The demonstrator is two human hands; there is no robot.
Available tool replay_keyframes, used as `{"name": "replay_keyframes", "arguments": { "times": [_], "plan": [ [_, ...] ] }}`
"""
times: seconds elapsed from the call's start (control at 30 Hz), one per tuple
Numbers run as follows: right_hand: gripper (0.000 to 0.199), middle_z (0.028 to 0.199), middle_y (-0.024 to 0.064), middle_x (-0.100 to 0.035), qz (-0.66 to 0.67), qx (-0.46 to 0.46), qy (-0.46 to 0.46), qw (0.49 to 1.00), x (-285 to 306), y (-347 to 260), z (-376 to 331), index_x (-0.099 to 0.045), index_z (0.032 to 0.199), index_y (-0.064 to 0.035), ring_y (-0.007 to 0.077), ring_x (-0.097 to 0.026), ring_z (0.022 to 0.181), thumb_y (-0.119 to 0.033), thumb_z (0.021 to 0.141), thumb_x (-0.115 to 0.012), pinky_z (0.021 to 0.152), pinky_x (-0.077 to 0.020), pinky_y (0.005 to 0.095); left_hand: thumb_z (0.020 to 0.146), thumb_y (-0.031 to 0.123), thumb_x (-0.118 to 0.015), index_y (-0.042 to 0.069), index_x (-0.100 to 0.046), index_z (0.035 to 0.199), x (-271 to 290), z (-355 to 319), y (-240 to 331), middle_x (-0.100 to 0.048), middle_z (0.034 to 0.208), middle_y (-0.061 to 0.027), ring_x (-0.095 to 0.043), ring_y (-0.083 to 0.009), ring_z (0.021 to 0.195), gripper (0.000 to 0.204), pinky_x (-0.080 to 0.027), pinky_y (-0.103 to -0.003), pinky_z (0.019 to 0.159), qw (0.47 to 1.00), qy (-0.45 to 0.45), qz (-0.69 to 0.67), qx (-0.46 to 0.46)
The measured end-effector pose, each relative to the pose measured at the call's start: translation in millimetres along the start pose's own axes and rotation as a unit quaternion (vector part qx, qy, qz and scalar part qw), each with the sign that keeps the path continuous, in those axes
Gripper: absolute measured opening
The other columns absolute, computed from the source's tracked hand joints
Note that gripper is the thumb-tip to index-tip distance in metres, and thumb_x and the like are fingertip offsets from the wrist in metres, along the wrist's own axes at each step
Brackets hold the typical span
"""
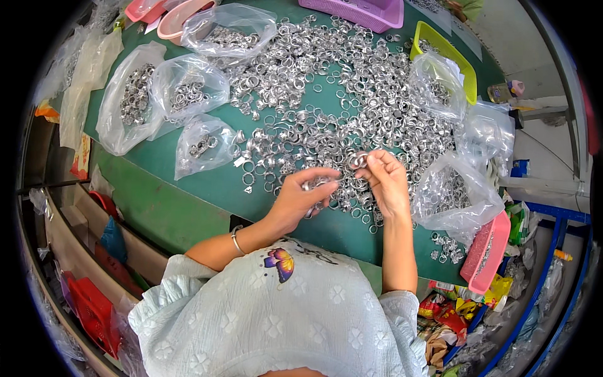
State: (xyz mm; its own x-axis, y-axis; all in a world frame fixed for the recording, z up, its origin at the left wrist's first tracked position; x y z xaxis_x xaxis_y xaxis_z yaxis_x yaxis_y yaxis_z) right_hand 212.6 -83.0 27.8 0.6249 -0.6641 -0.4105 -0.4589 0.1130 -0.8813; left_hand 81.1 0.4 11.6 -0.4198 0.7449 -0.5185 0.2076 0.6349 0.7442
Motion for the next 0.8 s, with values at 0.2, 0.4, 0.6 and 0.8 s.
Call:
{"name": "replay_keyframes", "arguments": {
  "times": [0.2,0.4,0.6,0.8],
  "plan": [
    [0.006,0.096,0.0094,-0.059,-0.225,0.157,-0.005,0.962,-35,-26,-28,-0.053,0.085,0.0017,0.0087,-0.054,0.077,0.006,0.081,-0.055,0.068,-0.0443,0.0211,0.083,0.019,-0.064,0.005,-0.060,0.098,-1,17,-3,-0.060,0.084,-0.0031,-0.053,-0.0081,0.063,0.021,-0.035,-0.018,0.043,0.998,-0.021,-0.042,0.046],
    [0.007,0.091,0.0097,-0.060,-0.196,0.151,0.066,0.967,-27,-19,-31,-0.052,0.082,0.0014,0.0090,-0.052,0.068,0.006,0.079,-0.056,0.056,-0.0404,0.0217,0.083,0.018,-0.063,0.004,-0.062,0.095,0,13,3,-0.059,0.080,-0.0026,-0.053,-0.0076,0.062,0.018,-0.034,-0.018,0.042,1.000,0.002,0.005,0.011],
    [0.006,0.085,0.0140,-0.059,-0.397,0.431,0.075,0.807,-60,-51,-65,-0.052,0.081,0.0030,0.0212,-0.058,0.068,0.005,0.079,-0.057,0.061,-0.0471,0.0285,0.083,0.016,-0.062,0.002,-0.063,0.094,-17,6,15,-0.057,0.071,-0.0021,-0.051,-0.0064,0.060,0.017,-0.033,-0.018,0.042,0.998,-0.054,-0.022,0.022],
    [0.008,0.096,0.0118,-0.053,-0.104,0.251,0.102,0.957,-34,-25,-56,-0.050,0.092,0.0050,0.0127,-0.057,0.073,0.006,0.084,-0.052,0.066,-0.0494,0.0247,0.083,0.023,-0.064,0.005,-0.064,0.094,-22,4,21,-0.061,0.078,0.0003,-0.053,-0.0039,0.062,0.020,-0.035,-0.017,0.044,0.997,-0.068,0.019,-0.020]
  ]
}}
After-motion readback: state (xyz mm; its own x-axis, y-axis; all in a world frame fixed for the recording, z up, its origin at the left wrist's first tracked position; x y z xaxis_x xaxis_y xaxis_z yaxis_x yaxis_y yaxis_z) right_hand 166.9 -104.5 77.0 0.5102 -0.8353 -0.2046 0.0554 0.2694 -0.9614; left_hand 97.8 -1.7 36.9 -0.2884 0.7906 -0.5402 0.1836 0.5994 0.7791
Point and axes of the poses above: each hand's wrist, its own z-axis towards the middle knuckle, its own x-axis out of the back of the hand, y = z × x, the point moved 8 cm from there along z, towards the middle knuckle
